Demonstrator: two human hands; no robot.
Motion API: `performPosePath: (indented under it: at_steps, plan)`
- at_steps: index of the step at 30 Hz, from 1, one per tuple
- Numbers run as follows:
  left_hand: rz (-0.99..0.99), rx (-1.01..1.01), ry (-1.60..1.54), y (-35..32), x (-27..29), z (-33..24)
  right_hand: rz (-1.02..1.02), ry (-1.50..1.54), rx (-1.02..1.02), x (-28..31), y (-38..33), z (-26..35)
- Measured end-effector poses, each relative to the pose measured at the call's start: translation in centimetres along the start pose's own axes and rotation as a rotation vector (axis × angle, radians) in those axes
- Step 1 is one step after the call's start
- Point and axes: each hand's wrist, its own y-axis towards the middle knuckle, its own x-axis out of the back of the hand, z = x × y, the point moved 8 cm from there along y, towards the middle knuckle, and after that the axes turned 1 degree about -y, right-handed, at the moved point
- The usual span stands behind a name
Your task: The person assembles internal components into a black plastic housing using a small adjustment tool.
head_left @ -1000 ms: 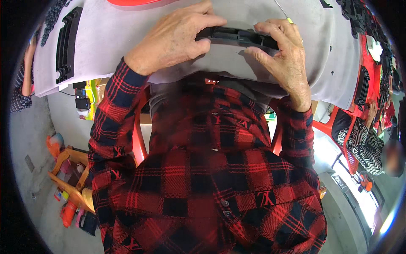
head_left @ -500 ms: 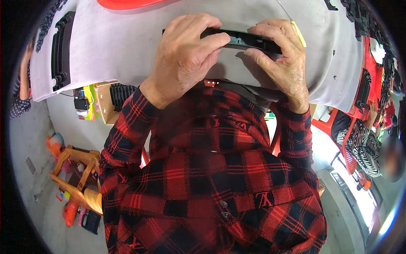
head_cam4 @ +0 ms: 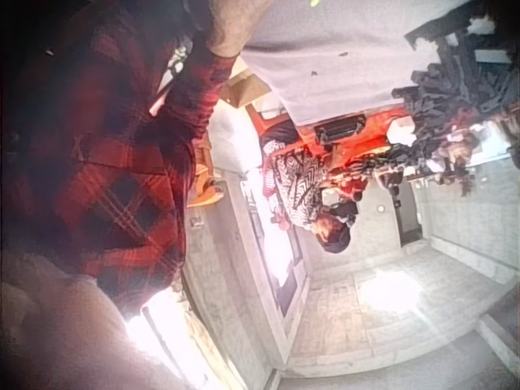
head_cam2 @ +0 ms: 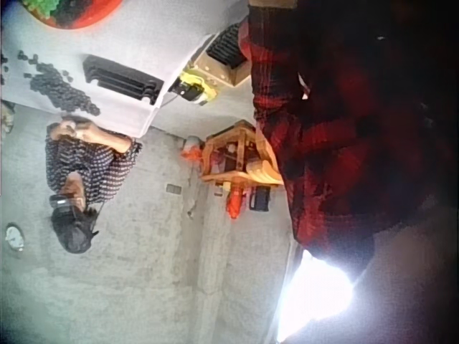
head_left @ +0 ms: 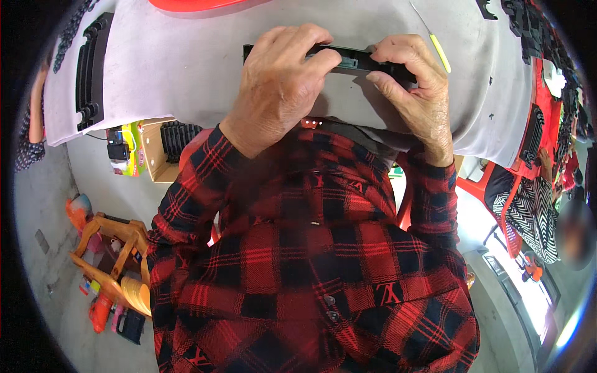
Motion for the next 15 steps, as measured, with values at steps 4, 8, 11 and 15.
performPosePath:
  at_steps: [4,8,11,15]
  plan:
    - [-0.042,0.025,-0.026,0.0,0.6,0.1,-0.008,0.038,-0.062,0.1,0.0,-0.3]
    - [-0.067,0.035,-0.054,-0.6,1.5,0.4,-0.035,0.044,-0.085,-0.1,-0.3,-0.7]
    - [-0.087,0.057,-0.043,-1.6,2.2,1.2,-0.032,0.036,-0.066,-0.1,-0.4,-0.9]
    - [-0.122,0.082,-0.067,-1.9,2.4,1.5,-0.033,0.021,-0.063,-0.1,-0.4,-0.7]
